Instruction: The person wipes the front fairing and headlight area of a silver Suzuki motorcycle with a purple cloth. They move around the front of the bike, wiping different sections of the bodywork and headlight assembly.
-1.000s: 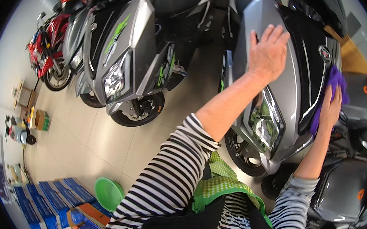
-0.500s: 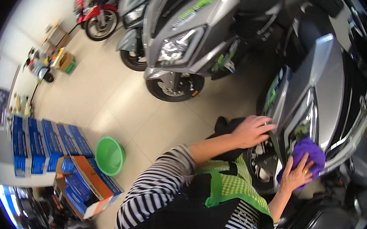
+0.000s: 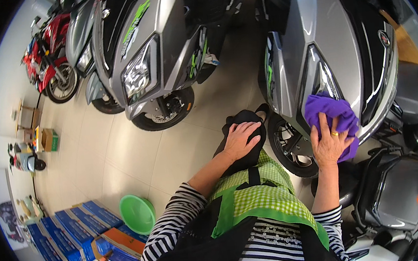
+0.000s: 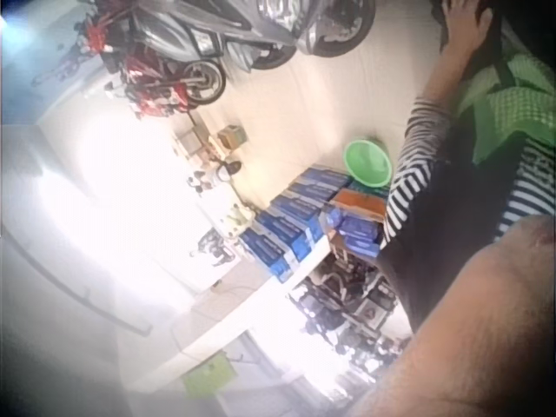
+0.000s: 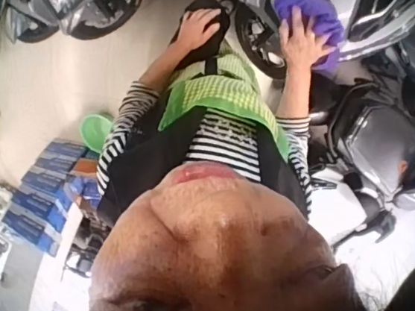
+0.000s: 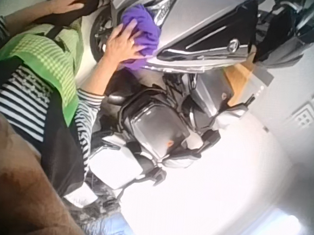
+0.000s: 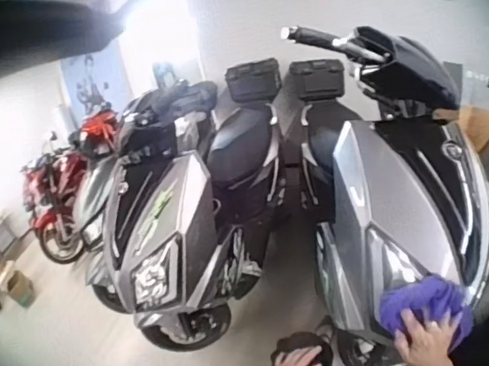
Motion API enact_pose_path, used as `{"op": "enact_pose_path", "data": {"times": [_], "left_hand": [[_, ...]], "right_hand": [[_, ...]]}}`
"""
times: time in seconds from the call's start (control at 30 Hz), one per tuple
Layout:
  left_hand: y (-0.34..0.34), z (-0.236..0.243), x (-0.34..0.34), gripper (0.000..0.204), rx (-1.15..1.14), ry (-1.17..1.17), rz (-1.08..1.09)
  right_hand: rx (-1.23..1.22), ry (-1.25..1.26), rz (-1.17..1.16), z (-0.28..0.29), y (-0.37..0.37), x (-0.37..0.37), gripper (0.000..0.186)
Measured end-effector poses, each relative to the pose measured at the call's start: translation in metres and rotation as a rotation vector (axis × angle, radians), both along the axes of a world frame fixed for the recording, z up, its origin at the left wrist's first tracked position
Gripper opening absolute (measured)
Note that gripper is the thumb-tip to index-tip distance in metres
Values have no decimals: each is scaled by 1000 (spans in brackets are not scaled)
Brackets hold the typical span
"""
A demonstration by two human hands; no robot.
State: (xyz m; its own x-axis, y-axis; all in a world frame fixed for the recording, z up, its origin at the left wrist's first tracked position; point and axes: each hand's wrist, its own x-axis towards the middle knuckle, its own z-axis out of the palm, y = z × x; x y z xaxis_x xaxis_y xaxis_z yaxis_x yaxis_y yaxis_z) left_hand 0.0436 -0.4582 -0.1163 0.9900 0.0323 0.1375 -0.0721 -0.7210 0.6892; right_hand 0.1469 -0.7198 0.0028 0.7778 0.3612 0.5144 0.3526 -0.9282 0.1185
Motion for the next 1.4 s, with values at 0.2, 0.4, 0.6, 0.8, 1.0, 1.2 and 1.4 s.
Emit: {"op": "enact_pose_path", "data": {"times": [0.2,0.4,0.6,0.8,1.0,1.2,1.4], "left_hand": [[-27,49,25,61,-810,-54,-96],[-78,117,80,67,-691,-508,-299],[-117,156,108,76,-238,-500,-30],[-135,194,142,83,97,-516,181],[-123,221,200,68,204,-690,291],[-78,267,306,64,220,-608,418],[-29,304,368,52,19,-325,338]], "right_hand": [[-40,-64,78,27,34,14,46],[63,65,197,61,49,27,61],[340,452,330,108,15,32,78],[576,269,484,137,-25,63,66],[688,108,554,147,-19,128,43],[438,-225,420,154,-14,165,45],[183,-169,205,142,-7,164,55]]}}
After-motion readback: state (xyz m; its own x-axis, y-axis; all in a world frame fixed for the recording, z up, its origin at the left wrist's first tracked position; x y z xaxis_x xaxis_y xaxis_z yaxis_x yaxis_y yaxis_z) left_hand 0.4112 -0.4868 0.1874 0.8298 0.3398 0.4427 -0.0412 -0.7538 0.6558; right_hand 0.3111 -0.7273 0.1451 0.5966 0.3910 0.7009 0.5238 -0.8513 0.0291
